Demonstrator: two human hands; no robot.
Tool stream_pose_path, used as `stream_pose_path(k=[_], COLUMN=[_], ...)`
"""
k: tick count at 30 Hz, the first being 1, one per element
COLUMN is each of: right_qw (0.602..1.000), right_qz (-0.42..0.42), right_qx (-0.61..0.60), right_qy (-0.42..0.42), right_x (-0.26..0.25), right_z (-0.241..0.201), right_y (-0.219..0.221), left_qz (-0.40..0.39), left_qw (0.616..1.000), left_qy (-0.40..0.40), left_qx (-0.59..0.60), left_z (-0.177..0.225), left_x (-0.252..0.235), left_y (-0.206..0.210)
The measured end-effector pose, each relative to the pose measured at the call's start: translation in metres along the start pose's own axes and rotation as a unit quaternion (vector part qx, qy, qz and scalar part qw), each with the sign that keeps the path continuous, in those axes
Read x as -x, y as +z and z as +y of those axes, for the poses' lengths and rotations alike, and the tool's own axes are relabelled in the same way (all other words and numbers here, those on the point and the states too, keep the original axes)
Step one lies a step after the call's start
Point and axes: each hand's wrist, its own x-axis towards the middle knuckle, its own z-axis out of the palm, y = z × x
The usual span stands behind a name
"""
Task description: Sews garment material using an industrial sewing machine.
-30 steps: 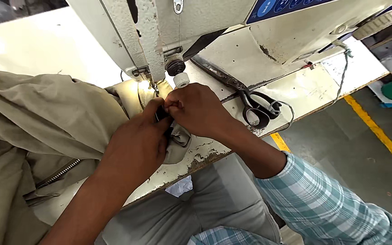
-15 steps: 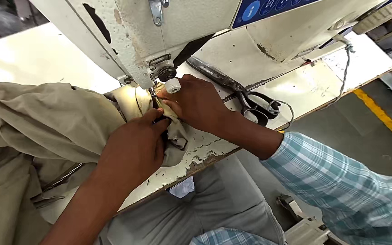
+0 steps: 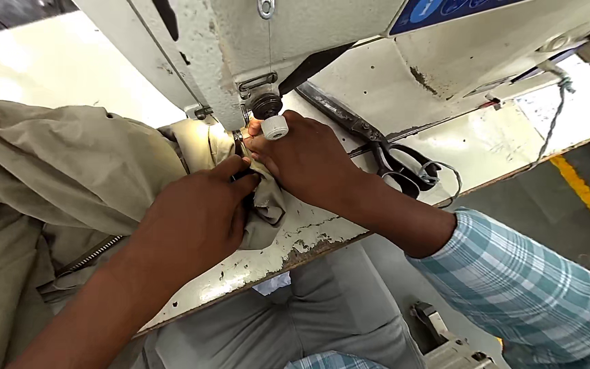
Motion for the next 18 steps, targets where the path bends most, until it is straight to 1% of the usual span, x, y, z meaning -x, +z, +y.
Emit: stream_pose_path(k=[6, 10, 14, 17, 18], right_qw=[0.998, 0.998, 0.996, 0.995, 0.994], right_qz=[0.017, 0.005, 0.024, 0.035, 0.043], right_qx=[-0.054, -0.061, -0.077, -0.085, -0.092], right_qy=[0.018, 0.033, 0.037, 0.041, 0.041], right_x=[-0.009, -0.014, -0.017, -0.019, -0.019], right_z=[0.006, 0.008, 0.012, 0.013, 0.013], right_y=[0.005, 0.005, 0.008, 0.01, 0.01], left_qz=[-0.009, -0.008, 0.001, 0.007, 0.022], left_qw=[1.0, 1.0, 1.0, 0.997, 0.995], left_qy=[0.003, 0.014, 0.024, 0.041, 0.05], left_qx=[-0.002, -0.006, -0.017, -0.058, -0.082], left_z=[-0.015, -0.023, -0.028, -0.026, -0.023], left_x=[-0.007, -0.013, -0.017, -0.017, -0.013], left_y=[-0.005, -0.007, -0.006, -0.007, -0.008])
